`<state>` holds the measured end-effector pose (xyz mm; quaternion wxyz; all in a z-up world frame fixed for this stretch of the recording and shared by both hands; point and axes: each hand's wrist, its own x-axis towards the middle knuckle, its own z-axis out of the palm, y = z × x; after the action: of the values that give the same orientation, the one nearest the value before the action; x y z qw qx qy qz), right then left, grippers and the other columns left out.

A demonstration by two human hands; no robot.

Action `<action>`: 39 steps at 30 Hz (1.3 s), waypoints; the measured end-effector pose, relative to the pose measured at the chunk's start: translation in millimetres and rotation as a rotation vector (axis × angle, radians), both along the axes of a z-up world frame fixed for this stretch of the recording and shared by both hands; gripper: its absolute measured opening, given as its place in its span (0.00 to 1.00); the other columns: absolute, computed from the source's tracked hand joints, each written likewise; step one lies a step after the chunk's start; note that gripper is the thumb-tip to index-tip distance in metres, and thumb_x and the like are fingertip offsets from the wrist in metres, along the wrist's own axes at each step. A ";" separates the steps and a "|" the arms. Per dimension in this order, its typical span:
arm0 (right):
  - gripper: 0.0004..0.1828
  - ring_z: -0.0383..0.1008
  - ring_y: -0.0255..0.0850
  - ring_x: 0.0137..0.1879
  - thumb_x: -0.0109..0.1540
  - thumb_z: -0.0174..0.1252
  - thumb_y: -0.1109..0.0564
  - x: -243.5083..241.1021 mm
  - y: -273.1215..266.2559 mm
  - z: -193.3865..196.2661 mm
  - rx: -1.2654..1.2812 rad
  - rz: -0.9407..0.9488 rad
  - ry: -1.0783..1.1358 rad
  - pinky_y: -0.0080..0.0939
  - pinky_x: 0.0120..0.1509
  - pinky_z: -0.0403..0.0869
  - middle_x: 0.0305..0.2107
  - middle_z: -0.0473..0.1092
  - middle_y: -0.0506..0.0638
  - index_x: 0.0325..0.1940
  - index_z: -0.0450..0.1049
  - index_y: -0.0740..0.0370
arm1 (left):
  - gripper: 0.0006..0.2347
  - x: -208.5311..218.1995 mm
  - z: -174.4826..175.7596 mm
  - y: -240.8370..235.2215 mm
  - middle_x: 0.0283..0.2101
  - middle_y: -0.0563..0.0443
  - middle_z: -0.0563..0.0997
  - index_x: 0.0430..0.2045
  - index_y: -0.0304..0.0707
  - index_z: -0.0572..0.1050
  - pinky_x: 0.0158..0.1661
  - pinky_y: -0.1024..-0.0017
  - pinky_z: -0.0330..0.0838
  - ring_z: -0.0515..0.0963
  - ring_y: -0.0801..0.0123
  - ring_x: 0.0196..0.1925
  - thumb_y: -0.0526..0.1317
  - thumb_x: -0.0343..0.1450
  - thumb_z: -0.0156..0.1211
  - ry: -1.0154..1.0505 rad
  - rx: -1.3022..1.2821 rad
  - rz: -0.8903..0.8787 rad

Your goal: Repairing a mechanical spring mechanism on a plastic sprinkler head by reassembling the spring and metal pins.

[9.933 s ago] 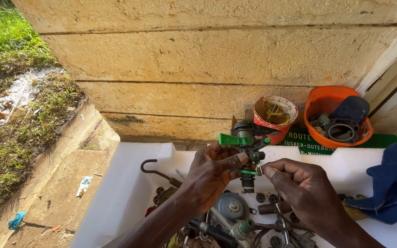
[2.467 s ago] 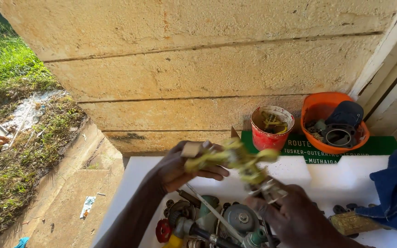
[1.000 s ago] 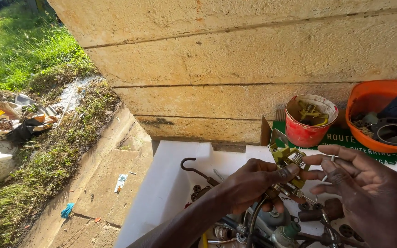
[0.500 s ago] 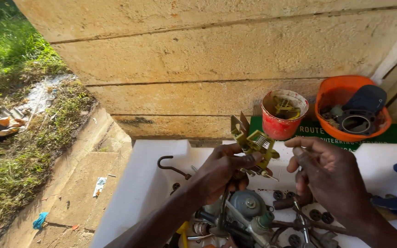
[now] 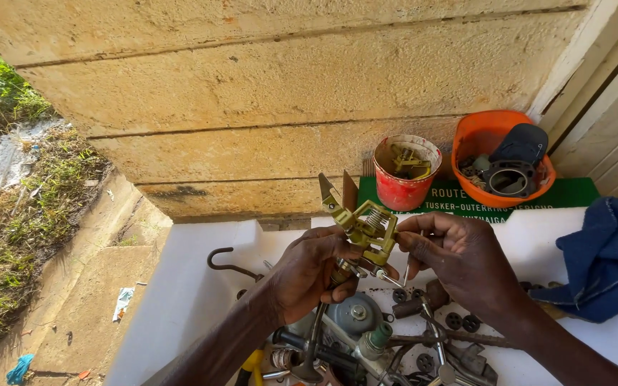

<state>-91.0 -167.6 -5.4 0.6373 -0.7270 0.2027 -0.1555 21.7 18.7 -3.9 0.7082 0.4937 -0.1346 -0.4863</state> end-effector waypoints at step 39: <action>0.14 0.83 0.50 0.25 0.64 0.57 0.52 -12.6 16.4 37.5 -0.042 -0.170 -0.225 0.40 0.32 0.80 0.37 0.84 0.65 0.38 0.66 0.67 | 0.07 -14.7 1.7 -0.3 0.20 0.50 0.80 0.34 0.27 0.83 0.17 0.81 0.61 0.72 0.76 0.17 0.29 0.65 0.64 -0.364 -0.019 0.103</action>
<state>-103.6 -151.2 32.1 0.6251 -0.6983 0.1876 -0.2939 7.0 18.5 -2.1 0.7008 0.5732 -0.2397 -0.3506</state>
